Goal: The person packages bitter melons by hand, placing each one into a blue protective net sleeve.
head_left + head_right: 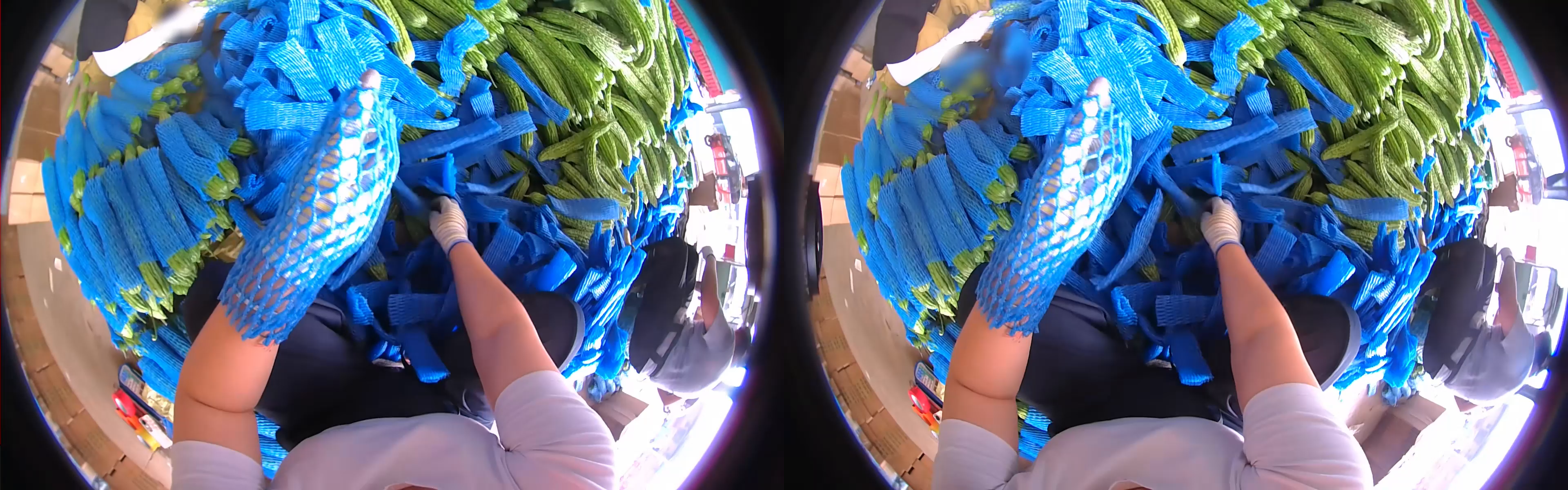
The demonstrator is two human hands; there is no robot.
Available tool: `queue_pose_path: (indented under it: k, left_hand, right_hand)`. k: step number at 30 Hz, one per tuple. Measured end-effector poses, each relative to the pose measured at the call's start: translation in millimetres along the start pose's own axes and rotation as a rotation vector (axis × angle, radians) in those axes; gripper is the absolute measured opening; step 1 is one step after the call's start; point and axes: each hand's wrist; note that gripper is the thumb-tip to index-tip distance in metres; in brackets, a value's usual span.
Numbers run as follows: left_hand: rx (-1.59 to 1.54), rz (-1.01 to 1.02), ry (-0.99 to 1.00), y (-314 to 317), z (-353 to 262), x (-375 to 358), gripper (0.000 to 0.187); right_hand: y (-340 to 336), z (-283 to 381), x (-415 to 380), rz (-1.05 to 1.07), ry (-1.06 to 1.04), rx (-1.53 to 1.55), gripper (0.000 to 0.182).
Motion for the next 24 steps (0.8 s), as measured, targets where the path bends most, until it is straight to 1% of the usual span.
queue_pose_path:
  k: [1,2,4,5,7,8,9,11,13,14,15,17,19,20,21,23,24]
  left_hand:
    - [0.012,-0.003,-0.004,-0.1,1.6,-0.3,0.06]
    - [0.02,0.001,-0.007,2.5,2.6,-0.6,0.06]
    - [0.029,0.003,-0.019,2.3,5.1,-0.8,0.06]
    - [0.037,0.001,-0.021,2.0,6.5,-1.1,0.061]
    - [0.049,0.0,-0.025,1.3,4.2,-1.0,0.061]
    - [0.057,0.005,-0.029,1.8,2.9,-1.3,0.062]
    - [0.07,0.005,-0.03,3.5,2.6,-1.6,0.062]
    - [0.091,0.016,-0.036,5.2,0.5,-2.3,0.063]
    - [0.126,0.04,-0.048,7.9,-0.7,-1.2,0.063]
    - [0.147,0.051,-0.057,9.6,-1.7,-2.8,0.064]
    - [0.166,0.062,-0.072,10.9,-2.4,-2.8,0.064]
    - [0.25,0.104,-0.087,16.7,-3.8,-6.6,0.065]
    - [0.424,0.163,-0.095,22.4,-5.7,-9.5,0.066]
    - [0.587,0.223,-0.077,24.4,-5.5,-10.9,0.066]
    - [0.958,0.413,0.172,24.3,-5.5,-7.4,0.071]
    - [1.33,0.61,0.433,29.8,-10.1,-12.4,0.075]
    - [1.382,0.51,0.355,39.2,-18.4,-21.7,0.075]
  right_hand:
    - [-2.4,5.0,6.6,0.067,0.059,-0.063,0.042]
    - [-2.1,9.6,7.9,0.068,0.046,-0.061,0.042]
    - [-7.5,20.2,-1.8,0.265,-0.016,-0.377,0.055]
    - [-8.3,23.7,-1.7,0.26,-0.02,-0.376,0.055]
    - [-12.9,30.9,-0.6,0.413,-0.064,-0.496,0.061]
    - [-29.9,39.4,-1.5,0.45,-0.097,-0.51,0.065]
    - [-42.1,34.2,3.5,0.44,-0.099,-0.507,0.065]
    - [-78.4,15.3,21.5,0.37,-0.195,-0.219,0.057]
    - [-127.3,21.7,35.5,0.511,-0.259,-0.068,0.051]
    - [-168.4,56.8,18.0,0.512,-0.217,-0.024,0.047]
    - [-202.0,77.1,-0.2,0.538,-0.193,0.162,0.045]
    - [-234.8,98.7,-28.5,0.27,-0.554,0.004,0.055]
    - [-247.0,113.6,-58.0,0.054,-0.722,0.083,0.057]
    - [-254.4,125.5,-71.3,0.054,-0.709,-0.043,0.056]
    - [-250.6,130.3,-82.9,-0.033,-0.745,-0.083,0.053]
    - [-240.6,137.8,-97.7,-0.164,-0.773,-0.189,0.053]
    - [-231.7,135.8,-100.2,-0.299,-0.818,-0.222,0.045]
Point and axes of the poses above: each hand's wrist, its own x-axis towards the middle knuckle, its own y-axis out of the palm, z = x × y, and after that the axes turned 6 degrees about -z, right-handed
